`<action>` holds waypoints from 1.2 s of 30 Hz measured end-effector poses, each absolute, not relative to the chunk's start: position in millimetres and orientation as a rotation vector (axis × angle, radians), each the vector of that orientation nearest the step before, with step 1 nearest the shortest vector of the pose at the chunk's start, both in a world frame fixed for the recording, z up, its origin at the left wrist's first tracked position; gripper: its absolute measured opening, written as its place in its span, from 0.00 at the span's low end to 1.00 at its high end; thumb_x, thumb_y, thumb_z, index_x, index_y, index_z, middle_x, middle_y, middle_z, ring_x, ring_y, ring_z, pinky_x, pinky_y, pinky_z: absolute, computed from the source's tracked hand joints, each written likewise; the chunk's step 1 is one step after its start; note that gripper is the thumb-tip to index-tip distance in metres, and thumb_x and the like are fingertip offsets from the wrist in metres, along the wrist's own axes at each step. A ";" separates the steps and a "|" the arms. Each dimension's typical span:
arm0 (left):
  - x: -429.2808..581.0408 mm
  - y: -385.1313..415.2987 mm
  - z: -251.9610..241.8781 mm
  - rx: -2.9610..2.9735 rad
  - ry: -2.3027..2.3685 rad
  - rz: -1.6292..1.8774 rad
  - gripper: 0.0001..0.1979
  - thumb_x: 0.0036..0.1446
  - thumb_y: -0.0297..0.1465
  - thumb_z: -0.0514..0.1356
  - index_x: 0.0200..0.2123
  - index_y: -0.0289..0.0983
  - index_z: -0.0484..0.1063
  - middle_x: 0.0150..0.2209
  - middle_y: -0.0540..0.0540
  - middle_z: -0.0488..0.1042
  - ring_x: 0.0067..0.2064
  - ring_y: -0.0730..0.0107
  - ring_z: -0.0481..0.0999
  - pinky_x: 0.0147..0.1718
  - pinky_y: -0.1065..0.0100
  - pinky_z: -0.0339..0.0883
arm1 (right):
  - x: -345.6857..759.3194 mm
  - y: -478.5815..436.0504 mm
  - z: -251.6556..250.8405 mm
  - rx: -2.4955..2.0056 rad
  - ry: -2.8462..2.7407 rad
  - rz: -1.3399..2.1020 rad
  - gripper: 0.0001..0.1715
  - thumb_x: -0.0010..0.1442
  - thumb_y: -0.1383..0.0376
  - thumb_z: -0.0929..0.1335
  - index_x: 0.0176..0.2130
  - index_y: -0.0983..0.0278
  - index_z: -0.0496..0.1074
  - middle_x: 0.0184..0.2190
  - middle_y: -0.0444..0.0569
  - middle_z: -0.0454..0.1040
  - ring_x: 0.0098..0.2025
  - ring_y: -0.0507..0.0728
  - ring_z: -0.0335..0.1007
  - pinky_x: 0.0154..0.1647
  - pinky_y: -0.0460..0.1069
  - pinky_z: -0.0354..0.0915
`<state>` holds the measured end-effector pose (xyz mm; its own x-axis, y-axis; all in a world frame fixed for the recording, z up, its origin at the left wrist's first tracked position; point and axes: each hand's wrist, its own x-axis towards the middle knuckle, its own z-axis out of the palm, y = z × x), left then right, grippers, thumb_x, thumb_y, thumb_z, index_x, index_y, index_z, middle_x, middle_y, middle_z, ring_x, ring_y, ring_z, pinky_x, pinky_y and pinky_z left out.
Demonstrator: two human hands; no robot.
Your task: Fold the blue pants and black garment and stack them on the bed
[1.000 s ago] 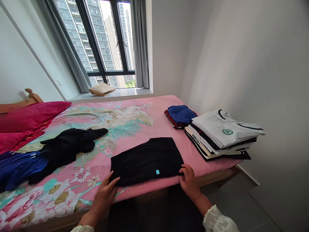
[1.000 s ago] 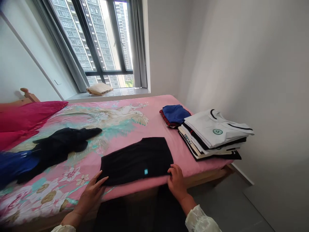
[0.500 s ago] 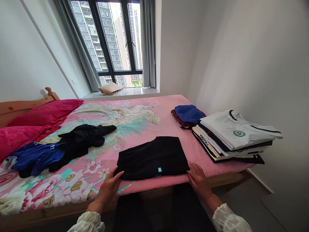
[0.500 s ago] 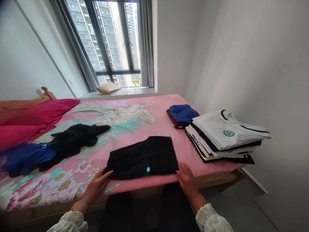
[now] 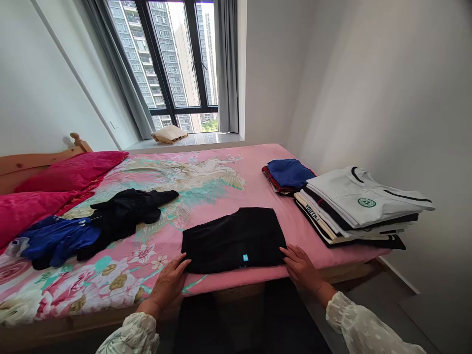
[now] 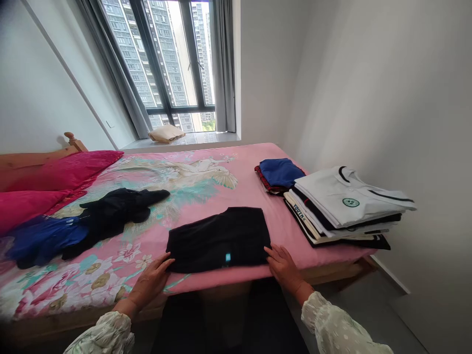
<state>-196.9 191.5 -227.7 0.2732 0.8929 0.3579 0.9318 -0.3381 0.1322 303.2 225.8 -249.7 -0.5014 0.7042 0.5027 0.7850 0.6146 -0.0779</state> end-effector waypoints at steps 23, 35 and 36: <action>-153.1 201.8 -193.3 -2.208 -2.095 -0.414 0.16 0.47 0.23 0.53 0.41 0.38 0.69 0.46 0.42 0.71 0.48 0.59 0.70 0.48 0.60 0.62 | 284.3 272.7 -170.0 -1.298 -1.867 0.281 0.09 0.56 0.60 0.66 0.34 0.59 0.75 0.34 0.50 0.77 0.42 0.61 0.69 0.47 0.57 0.64; -27.4 151.3 -128.0 -2.590 -2.277 -0.945 0.16 0.51 0.27 0.53 0.41 0.34 0.74 0.40 0.41 0.77 0.42 0.59 0.74 0.42 0.61 0.64 | 301.2 366.8 -37.4 -1.471 -1.485 0.280 0.10 0.60 0.63 0.63 0.35 0.63 0.73 0.30 0.49 0.76 0.33 0.56 0.72 0.40 0.54 0.67; -7.2 147.3 -130.0 -2.643 -2.347 -1.100 0.14 0.51 0.28 0.53 0.39 0.34 0.75 0.37 0.42 0.78 0.40 0.60 0.75 0.40 0.62 0.65 | 288.2 376.9 -16.0 -1.439 -1.479 0.245 0.08 0.61 0.62 0.64 0.37 0.63 0.72 0.35 0.49 0.76 0.38 0.55 0.71 0.46 0.55 0.65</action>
